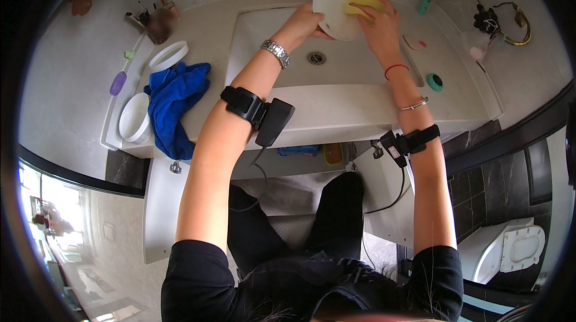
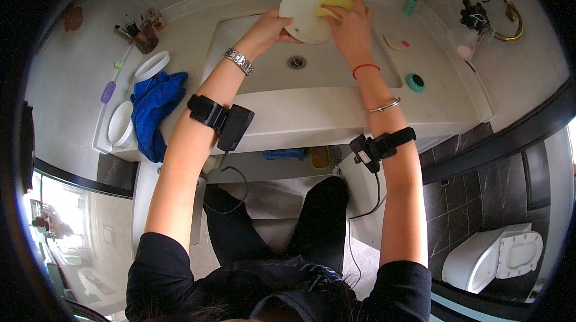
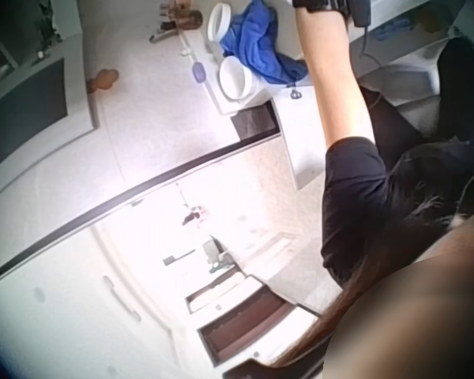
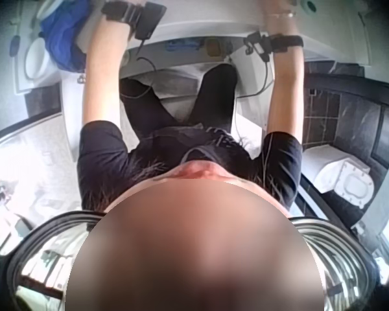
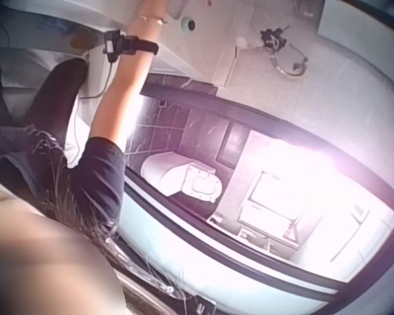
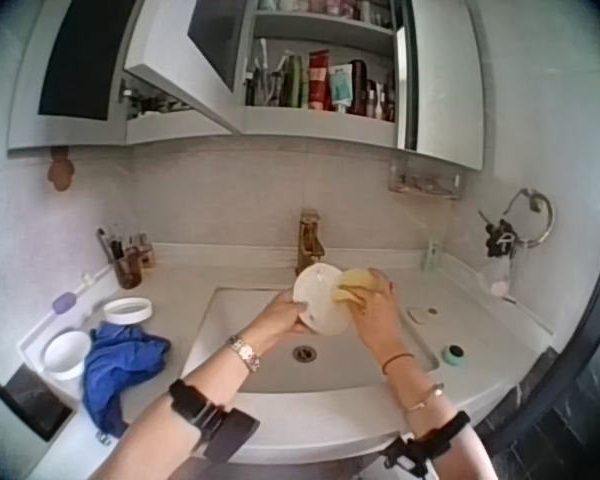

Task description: The person washes a white plate at a bathroom sink using a yellow sponge and running water. They rinse the plate, apply soap, scrub both sides, and rinse again before placing it aside.

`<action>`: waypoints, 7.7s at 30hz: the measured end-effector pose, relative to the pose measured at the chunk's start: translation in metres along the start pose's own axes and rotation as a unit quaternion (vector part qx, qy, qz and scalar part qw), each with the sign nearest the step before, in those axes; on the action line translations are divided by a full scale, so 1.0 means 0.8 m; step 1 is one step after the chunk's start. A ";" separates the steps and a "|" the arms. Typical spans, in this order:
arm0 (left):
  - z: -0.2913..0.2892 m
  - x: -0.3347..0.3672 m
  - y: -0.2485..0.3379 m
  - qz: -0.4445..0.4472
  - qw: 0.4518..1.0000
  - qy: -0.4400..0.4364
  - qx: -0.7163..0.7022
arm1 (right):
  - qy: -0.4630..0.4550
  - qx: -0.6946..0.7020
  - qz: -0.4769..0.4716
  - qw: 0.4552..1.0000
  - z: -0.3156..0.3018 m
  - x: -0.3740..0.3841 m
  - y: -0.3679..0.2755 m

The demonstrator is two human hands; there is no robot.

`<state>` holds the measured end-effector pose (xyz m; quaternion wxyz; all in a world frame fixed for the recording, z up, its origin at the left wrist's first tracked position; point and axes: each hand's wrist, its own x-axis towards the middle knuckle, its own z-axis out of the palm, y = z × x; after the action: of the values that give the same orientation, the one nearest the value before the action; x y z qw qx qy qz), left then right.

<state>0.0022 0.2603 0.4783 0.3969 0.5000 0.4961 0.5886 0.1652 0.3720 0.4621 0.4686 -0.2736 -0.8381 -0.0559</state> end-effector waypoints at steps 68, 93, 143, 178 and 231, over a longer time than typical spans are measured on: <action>-0.028 0.011 -0.012 0.014 0.986 0.148 -0.077 | -0.278 0.511 0.277 0.765 -0.016 0.012 0.011; -0.018 0.007 -0.004 0.049 0.995 0.065 0.057 | -0.221 0.452 0.299 0.811 0.005 0.008 0.014; -0.065 0.024 -0.029 -0.111 0.956 0.132 -0.235 | -0.067 -0.298 0.417 0.856 -0.077 -0.019 0.122; -0.044 0.026 -0.063 -0.142 0.930 0.096 -0.326 | -0.257 -0.197 -0.059 0.944 0.104 0.259 -0.059; -0.043 0.030 -0.061 -0.176 0.908 0.120 -0.362 | -0.250 0.218 0.104 0.937 0.130 0.275 0.008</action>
<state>-0.0372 0.2867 0.4351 0.5854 0.1522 0.3727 0.7037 -0.0004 0.5036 0.5831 0.2952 -0.2555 -0.8867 0.2478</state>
